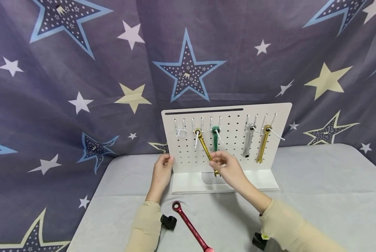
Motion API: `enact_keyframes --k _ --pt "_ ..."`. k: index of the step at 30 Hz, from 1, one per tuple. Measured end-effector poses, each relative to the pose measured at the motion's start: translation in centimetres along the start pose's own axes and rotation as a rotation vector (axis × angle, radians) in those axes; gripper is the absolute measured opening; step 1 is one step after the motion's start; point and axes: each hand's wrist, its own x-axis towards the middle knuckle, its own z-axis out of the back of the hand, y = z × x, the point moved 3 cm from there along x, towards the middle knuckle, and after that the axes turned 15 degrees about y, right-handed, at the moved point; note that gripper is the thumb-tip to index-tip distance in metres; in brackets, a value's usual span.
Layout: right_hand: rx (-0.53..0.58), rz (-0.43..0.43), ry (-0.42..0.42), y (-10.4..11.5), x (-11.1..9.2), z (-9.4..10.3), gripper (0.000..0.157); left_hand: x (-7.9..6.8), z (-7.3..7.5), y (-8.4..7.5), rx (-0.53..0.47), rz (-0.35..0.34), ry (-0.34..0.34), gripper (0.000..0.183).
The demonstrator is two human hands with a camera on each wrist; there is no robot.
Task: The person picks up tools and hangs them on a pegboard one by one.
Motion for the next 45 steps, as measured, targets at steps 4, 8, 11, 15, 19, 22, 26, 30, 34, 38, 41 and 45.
enact_keyframes --k 4,8,11,15,19,22,26,30,34,38,41,45 --pt "-0.06 -0.011 0.007 -0.2 0.7 0.3 0.016 0.2 0.4 0.1 -0.011 0.014 0.037 0.029" --pt "-0.084 0.0 0.021 -0.7 1.7 0.2 0.013 0.3 0.6 0.1 -0.04 0.025 0.057 0.031" --pt "-0.087 0.011 0.023 -1.2 2.3 0.0 0.012 0.2 0.5 0.2 -0.05 0.036 0.06 0.03" --pt "-0.075 0.031 0.044 -1.8 2.5 -0.4 0.013 0.1 0.3 0.2 -0.057 0.04 0.062 0.029" --pt "-0.101 0.038 0.08 -1.9 1.5 -1.1 0.015 0.1 0.1 0.2 -0.05 0.025 0.063 0.028" --pt "-0.138 0.027 0.15 -1.6 0.1 -2.3 0.015 0.2 0.0 0.1 -0.053 0.008 0.062 0.026" --pt "-0.16 0.016 0.331 -1.2 -2.3 -4.8 0.014 0.1 0.0 0.0 -0.066 -0.003 0.066 0.027" --pt "-0.168 0.039 0.501 -1.0 -4.9 -7.2 0.013 0.0 0.0 -0.1 -0.072 0.003 0.074 0.03" --pt "-0.291 0.058 0.566 -1.2 -7.0 -9.0 0.017 0.0 -0.1 0.0 -0.077 0.013 0.078 0.031" --pt "-0.463 0.038 0.569 -1.0 -7.9 -9.8 0.028 0.0 -0.1 0.0 -0.074 0.009 0.082 0.031" --pt "-0.541 0.017 0.57 -0.7 -8.0 -10.1 0.032 0.1 0.0 0.1 -0.068 0.01 0.079 0.032" --pt "-0.609 -0.012 0.555 -0.2 -7.8 -10.3 0.039 0.1 0.1 0.1 -0.071 0.014 0.069 0.032"
